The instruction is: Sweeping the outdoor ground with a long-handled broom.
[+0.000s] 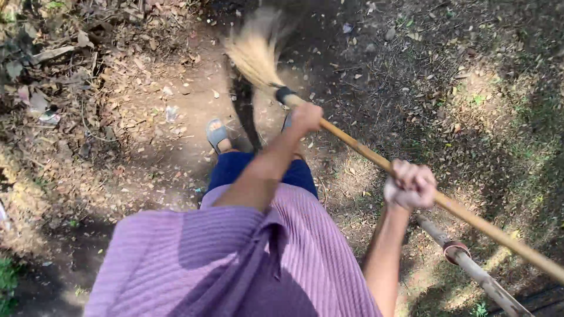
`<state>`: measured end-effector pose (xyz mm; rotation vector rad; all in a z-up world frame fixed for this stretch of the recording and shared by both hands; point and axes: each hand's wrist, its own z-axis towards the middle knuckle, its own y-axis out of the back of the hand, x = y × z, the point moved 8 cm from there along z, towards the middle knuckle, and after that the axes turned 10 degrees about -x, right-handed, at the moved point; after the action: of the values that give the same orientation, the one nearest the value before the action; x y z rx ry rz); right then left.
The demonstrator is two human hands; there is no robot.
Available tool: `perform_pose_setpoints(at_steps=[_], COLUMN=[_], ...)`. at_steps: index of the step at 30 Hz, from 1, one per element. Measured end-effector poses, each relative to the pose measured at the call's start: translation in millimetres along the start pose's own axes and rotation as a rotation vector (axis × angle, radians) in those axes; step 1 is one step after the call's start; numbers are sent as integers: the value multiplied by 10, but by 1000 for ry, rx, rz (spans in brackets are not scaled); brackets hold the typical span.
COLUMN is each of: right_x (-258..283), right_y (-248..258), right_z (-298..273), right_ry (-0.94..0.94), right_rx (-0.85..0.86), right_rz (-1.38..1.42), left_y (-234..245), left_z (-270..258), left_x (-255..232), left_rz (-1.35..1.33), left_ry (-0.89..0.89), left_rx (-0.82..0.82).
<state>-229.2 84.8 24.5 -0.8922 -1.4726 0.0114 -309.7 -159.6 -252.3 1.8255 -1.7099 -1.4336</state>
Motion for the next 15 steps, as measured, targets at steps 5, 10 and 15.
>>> perform_pose_setpoints(at_steps=[5,10,15], right_x=[-1101,-1079,-955], right_y=[-939,-1695,-2518], right_z=[251,550,959], right_ry=[-446,-592,-576], right_rx=[-28,59,225], right_rz=[271,353,333], left_y=[1334,2617,2946], left_z=[-811,-1293,-1336], left_x=[1549,1547,1685], left_rz=[185,196,112], left_ry=[323,430,422], left_rx=[68,-6,-36])
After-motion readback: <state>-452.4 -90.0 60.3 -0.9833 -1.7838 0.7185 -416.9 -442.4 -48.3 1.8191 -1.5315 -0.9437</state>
